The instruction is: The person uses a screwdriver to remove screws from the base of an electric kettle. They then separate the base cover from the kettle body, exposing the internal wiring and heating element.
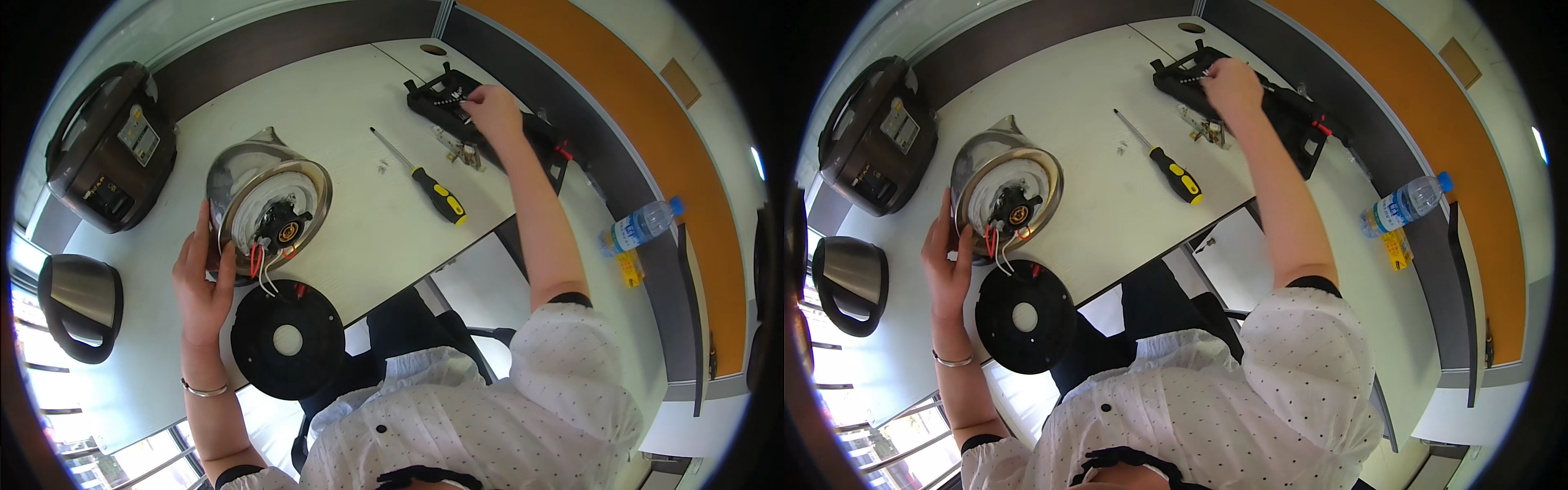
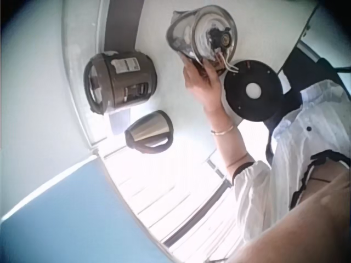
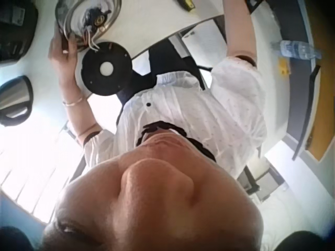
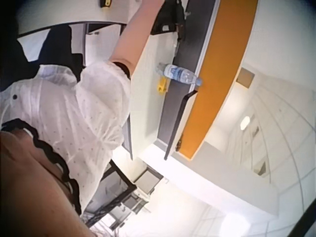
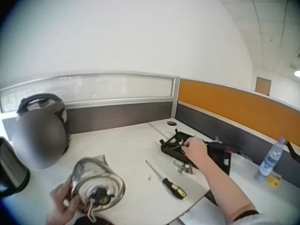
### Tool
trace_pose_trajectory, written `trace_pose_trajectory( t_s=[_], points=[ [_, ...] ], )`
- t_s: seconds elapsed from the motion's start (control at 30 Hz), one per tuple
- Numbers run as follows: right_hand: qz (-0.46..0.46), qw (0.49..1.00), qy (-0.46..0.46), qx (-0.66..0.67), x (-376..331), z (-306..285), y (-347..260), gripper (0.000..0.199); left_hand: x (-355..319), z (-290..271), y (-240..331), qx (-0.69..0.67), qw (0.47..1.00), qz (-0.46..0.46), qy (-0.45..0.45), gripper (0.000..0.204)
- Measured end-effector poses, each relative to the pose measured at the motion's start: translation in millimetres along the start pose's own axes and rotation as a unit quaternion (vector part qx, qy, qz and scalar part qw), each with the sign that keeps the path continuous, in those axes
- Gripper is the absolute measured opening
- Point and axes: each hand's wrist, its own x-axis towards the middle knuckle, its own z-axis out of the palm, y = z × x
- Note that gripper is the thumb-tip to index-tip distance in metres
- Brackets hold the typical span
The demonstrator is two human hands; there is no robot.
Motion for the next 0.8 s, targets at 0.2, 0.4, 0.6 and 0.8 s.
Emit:
trace_pose_trajectory(
  t_s=[0.2, 0.4, 0.6, 0.8],
  points=[
    [0.132, 0.989, -0.069, 0.018, 68.2, 25.2, 73.0, 0.017, -1.4, -0.5, -1.4, 0.008, 1.0, -0.001, 0.008, 0.052],
    [0.116, 0.993, -0.025, -0.002, 95.1, 70.4, 96.1, 0.018, -0.2, -3.3, 0.5, 0.003, 1.0, -0.024, -0.01, 0.052],
    [0.149, 0.988, -0.009, -0.034, 99.3, 89.7, 74.3, 0.018, -2.4, -5.7, -2.7, 0.007, 0.999, -0.032, -0.013, 0.051],
    [0.093, 0.995, 0.022, -0.037, 103.1, 97.4, 87.7, 0.02, 0.0, -0.7, -1.4, -0.018, 0.999, -0.035, -0.007, 0.053]
  ],
)
